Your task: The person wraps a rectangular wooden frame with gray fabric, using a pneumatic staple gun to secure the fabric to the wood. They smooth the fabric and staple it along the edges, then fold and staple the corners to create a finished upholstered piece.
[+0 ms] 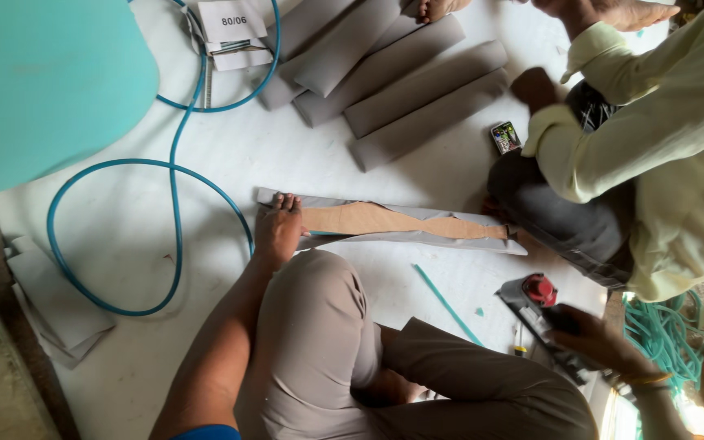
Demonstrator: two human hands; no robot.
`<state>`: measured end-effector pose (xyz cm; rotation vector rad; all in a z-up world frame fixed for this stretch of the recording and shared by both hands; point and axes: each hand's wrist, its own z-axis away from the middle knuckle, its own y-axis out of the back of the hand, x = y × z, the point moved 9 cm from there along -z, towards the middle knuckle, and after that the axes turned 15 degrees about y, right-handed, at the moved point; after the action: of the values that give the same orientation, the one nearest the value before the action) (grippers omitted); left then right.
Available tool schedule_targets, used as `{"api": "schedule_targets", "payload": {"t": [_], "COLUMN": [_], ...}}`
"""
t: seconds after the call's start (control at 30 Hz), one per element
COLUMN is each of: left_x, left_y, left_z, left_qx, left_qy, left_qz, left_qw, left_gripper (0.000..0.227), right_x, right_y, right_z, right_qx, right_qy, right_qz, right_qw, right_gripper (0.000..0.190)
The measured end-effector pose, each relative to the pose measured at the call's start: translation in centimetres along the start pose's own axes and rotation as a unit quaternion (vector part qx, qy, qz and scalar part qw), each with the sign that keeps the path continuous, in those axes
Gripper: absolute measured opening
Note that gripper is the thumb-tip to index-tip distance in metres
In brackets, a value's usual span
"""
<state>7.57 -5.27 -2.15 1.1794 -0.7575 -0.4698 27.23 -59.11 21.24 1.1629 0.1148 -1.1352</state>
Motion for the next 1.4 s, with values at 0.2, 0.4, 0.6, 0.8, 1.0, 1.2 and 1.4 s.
{"api": "schedule_targets", "payload": {"t": [0.2,0.4,0.6,0.8,1.0,1.2,1.4], "left_x": [0.4,0.3,0.4,0.4,0.2,0.0,-0.4], "left_y": [1.6,3.0,3.2,3.3,3.1,1.9,-2.3], "left_z": [0.4,0.5,0.7,0.4,0.2,0.2,-0.5], "left_qx": [-0.014,0.029,0.003,-0.048,-0.071,-0.098,-0.091], "left_qy": [-0.003,-0.006,-0.007,-0.008,0.0,-0.004,-0.015], "left_qz": [0.025,0.023,0.039,0.02,0.022,0.035,0.063], "left_qw": [1.0,0.999,0.999,0.999,0.997,0.995,0.994], "left_gripper": [0.064,0.048,0.054,0.066,0.07,0.077,0.077], "right_x": [-17.0,-27.9,-31.2,-30.2,-30.4,-28.8,-18.2], "right_y": [5.8,-0.7,-10.3,-14.5,-14.1,-7.9,-3.5], "right_z": [-10.2,-22.0,-30.9,-33.6,-33.4,-27.3,-17.6], "right_qx": [-0.083,0.001,-0.06,-0.086,-0.065,0.011,-0.081], "right_qy": [-0.015,0.024,-0.017,-0.047,-0.02,0.057,-0.087], "right_qz": [0.072,-0.047,-0.027,-0.031,-0.007,0.097,0.176], "right_qw": [0.994,0.999,0.998,0.995,0.998,0.994,0.977], "right_gripper": [0.06,0.046,0.04,0.039,0.037,0.05,0.05]}}
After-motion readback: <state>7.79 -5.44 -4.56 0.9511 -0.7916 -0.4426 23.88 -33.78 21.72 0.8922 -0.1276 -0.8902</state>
